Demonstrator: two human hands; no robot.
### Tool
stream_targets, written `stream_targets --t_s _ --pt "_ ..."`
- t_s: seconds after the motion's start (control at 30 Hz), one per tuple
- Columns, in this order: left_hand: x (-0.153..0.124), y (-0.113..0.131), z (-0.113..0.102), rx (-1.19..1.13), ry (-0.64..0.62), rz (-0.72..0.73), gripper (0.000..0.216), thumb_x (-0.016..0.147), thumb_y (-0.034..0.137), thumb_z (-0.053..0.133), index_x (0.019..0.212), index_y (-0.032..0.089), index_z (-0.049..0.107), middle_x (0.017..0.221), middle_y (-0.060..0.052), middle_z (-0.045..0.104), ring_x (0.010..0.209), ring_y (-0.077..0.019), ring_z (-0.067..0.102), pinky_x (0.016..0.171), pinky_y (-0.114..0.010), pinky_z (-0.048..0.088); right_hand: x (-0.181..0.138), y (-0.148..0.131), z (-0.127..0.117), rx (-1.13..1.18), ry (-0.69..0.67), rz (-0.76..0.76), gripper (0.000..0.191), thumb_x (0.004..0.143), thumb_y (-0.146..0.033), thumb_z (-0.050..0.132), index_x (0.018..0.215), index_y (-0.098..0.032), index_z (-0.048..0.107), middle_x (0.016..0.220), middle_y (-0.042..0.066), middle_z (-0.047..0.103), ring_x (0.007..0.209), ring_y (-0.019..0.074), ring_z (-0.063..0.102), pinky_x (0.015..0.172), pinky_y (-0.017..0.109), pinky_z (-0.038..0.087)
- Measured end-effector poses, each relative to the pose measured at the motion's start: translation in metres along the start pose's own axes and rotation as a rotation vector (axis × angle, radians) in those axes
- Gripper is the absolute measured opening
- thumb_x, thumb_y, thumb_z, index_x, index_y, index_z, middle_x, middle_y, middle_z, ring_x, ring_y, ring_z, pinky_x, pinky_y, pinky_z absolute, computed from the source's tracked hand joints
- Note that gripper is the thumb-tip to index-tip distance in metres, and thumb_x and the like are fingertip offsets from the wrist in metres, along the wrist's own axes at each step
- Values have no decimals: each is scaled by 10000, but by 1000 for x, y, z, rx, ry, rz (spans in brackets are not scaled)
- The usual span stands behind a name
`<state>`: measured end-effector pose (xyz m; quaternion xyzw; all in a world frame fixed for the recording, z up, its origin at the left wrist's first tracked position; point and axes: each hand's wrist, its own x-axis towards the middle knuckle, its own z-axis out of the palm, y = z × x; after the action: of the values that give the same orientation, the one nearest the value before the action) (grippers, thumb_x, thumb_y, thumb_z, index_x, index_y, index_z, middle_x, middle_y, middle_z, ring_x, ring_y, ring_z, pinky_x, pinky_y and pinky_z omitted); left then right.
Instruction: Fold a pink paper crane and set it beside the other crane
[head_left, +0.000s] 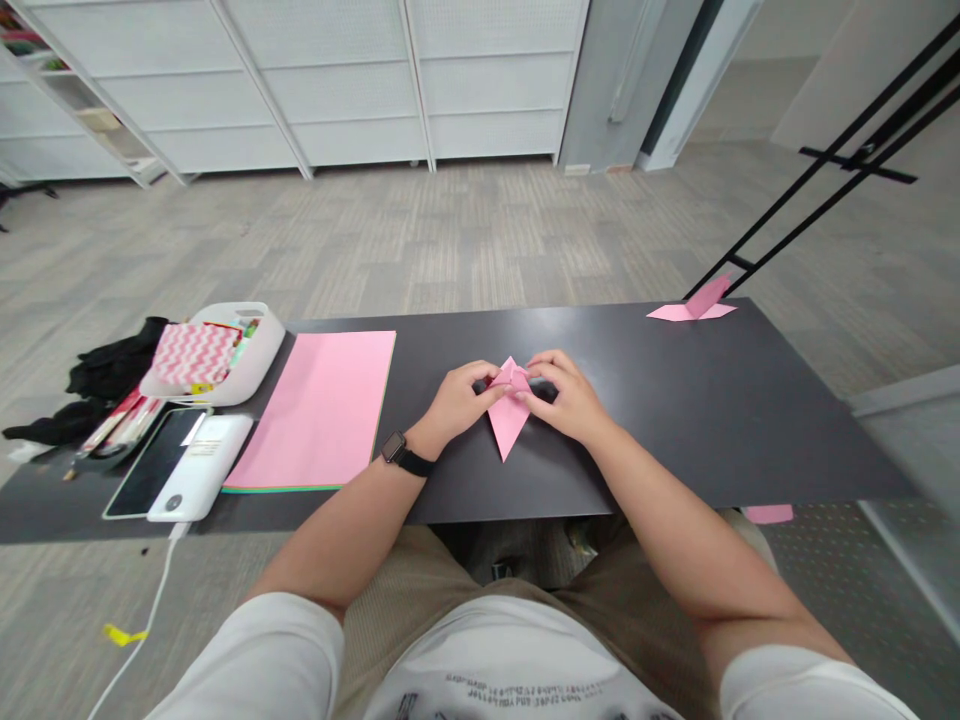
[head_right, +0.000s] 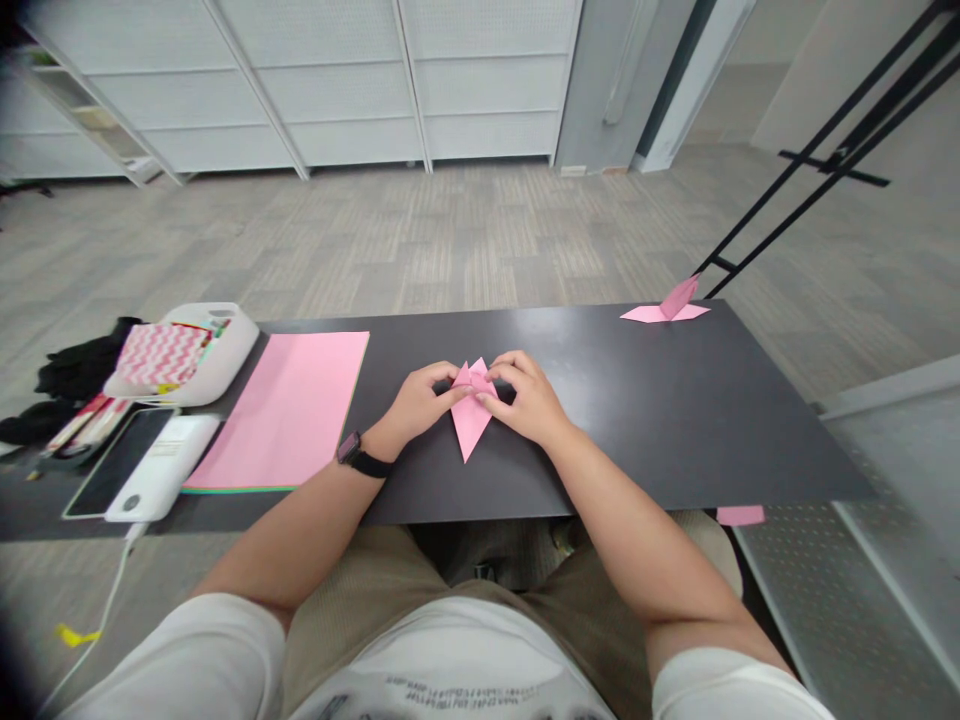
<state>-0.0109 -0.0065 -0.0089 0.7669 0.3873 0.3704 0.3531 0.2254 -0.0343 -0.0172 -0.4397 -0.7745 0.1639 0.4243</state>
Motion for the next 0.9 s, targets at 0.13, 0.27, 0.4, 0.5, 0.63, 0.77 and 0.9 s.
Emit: stream_targets --t_s 0.13,0.27,0.4,0.5,0.63,0.77,0.9 --pt "0 -2 -1 -21 19 -27 119 950 338 759 940 221 741 952 -11 754 907 -201 688 883 -342 533 0 6 2 27 16 36 54 934 -324 767 912 -277 753 1160 64 678 1109 259 691 1039 480 558" --pt "2 -7 -3 12 105 17 122 917 309 807 1011 235 780 1087 -42 739 1031 -215 704 982 -373 556 2 9 1 27 97 42 63 929 -323 765 889 -278 747 1121 58 695 1075 259 694 1008 468 569" --pt "3 -12 -4 48 124 25 69 904 288 819 949 239 802 1136 -56 710 1107 -221 694 1043 -395 554 3 9 -1 0 161 5 54 946 -311 746 904 -277 741 1085 55 697 1049 251 696 987 458 565" --pt "3 -16 -5 61 104 -20 80 914 312 801 955 246 821 1124 -56 712 1041 -209 693 948 -368 572 2 13 -1 -40 158 -19 40 946 -315 748 924 -282 751 1072 53 702 1028 247 694 964 455 558" --pt "6 -24 -6 153 64 -57 87 923 318 791 968 262 839 1045 -39 738 968 -207 696 906 -373 543 -2 22 4 -138 37 27 43 901 -302 782 911 -271 755 1077 56 711 1054 269 681 982 494 519" --pt "8 -33 -7 322 -18 -46 46 925 287 788 936 279 832 1017 -22 791 965 -227 689 965 -422 485 -5 28 10 -223 -77 91 57 892 -307 799 898 -270 756 1091 49 719 1089 277 659 1003 507 477" --pt "6 -33 -6 417 8 -76 32 905 273 811 927 288 828 1026 -31 802 975 -261 668 961 -450 448 -5 28 13 -238 -89 99 73 895 -314 792 883 -263 741 1078 47 715 1073 271 649 994 488 468"
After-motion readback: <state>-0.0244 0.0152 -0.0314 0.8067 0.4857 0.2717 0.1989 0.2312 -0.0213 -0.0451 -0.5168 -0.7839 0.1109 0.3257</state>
